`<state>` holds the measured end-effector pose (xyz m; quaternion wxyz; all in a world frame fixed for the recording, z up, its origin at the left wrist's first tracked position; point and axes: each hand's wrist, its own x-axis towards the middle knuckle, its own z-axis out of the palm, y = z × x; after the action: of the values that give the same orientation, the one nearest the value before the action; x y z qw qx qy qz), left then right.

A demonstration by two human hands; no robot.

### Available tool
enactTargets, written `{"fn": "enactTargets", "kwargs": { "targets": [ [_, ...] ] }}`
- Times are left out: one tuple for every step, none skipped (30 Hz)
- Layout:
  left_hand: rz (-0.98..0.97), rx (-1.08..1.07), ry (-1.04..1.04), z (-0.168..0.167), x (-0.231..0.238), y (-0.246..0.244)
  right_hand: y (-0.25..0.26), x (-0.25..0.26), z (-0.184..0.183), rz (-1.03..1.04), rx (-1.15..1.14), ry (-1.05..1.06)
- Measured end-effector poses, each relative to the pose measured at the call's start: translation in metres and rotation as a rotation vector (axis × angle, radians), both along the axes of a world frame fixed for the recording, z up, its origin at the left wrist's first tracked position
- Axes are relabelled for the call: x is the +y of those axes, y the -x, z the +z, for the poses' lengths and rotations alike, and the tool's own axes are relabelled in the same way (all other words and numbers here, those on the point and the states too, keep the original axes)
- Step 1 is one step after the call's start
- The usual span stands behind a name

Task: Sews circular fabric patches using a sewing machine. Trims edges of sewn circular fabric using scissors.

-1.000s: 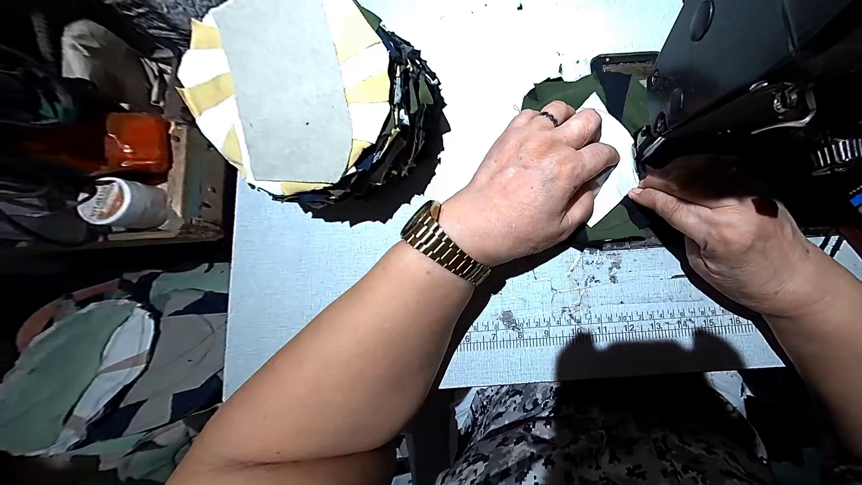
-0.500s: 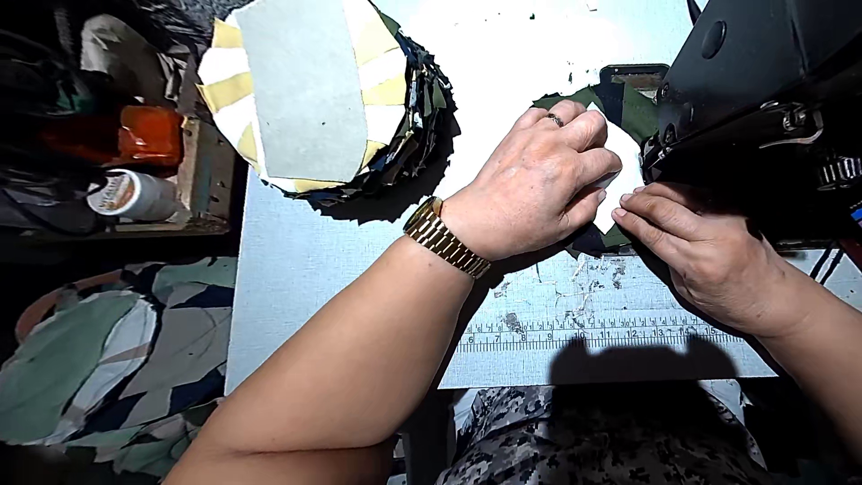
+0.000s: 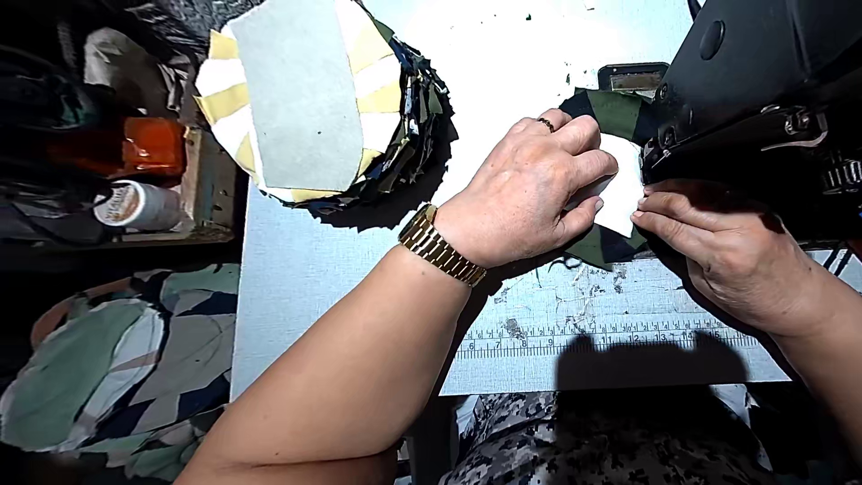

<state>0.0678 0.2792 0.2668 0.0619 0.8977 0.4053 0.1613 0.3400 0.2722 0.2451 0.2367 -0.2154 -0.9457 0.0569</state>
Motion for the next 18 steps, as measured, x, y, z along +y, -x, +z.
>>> {"fn": "enactTargets", "kwargs": {
  "targets": [
    [0.01,0.013,-0.007,0.001,-0.002,-0.001,-0.001,0.001,0.0,-0.004,0.008,0.004],
    [0.017,0.02,-0.016,0.001,-0.004,-0.003,-0.002,0.001,0.001,-0.007,0.017,0.009],
    [0.024,0.028,-0.022,0.001,-0.005,-0.004,-0.003,0.002,0.001,-0.01,0.026,0.016],
    [0.027,0.03,-0.031,0.001,-0.006,-0.005,-0.004,0.002,0.0,-0.009,0.04,0.024],
    [0.027,0.025,-0.039,-0.001,-0.006,-0.005,-0.005,0.002,-0.001,-0.007,0.059,0.035],
    [0.026,0.02,-0.046,-0.002,-0.006,-0.006,-0.005,0.001,-0.001,-0.003,0.086,0.041],
    [0.021,0.01,-0.052,-0.004,-0.005,-0.006,-0.005,0.001,-0.002,0.003,0.111,0.036],
    [0.009,-0.007,-0.055,-0.005,-0.005,-0.006,-0.004,0.0,-0.002,0.011,0.121,0.027],
    [-0.015,-0.031,-0.05,-0.007,-0.005,-0.007,-0.003,-0.002,-0.002,0.024,0.114,0.016],
    [-0.045,-0.057,-0.044,-0.008,-0.005,-0.008,-0.001,-0.003,-0.003,0.045,0.099,0.014],
    [-0.072,-0.075,-0.034,-0.009,-0.005,-0.009,0.001,-0.004,-0.004,0.067,0.081,0.017],
    [-0.093,-0.089,-0.02,-0.009,-0.004,-0.008,0.002,-0.004,-0.005,0.085,0.065,0.019],
    [-0.108,-0.103,-0.001,-0.009,-0.003,-0.008,0.003,-0.004,-0.005,0.092,0.053,0.017],
    [-0.115,-0.111,0.014,-0.008,-0.003,-0.006,0.003,-0.004,-0.005,0.091,0.048,0.011],
    [-0.117,-0.111,0.026,-0.006,-0.003,-0.005,0.002,-0.004,-0.005,0.079,0.04,0.003],
    [-0.117,-0.109,0.029,-0.005,-0.002,-0.004,0.001,-0.004,-0.004,0.062,0.037,-0.004],
    [-0.112,-0.104,0.027,-0.004,-0.002,-0.003,0.0,-0.003,-0.003,0.044,0.036,-0.006],
    [-0.104,-0.098,0.025,-0.003,-0.003,-0.003,-0.001,-0.002,-0.002,0.027,0.036,-0.002]
  ]
}}
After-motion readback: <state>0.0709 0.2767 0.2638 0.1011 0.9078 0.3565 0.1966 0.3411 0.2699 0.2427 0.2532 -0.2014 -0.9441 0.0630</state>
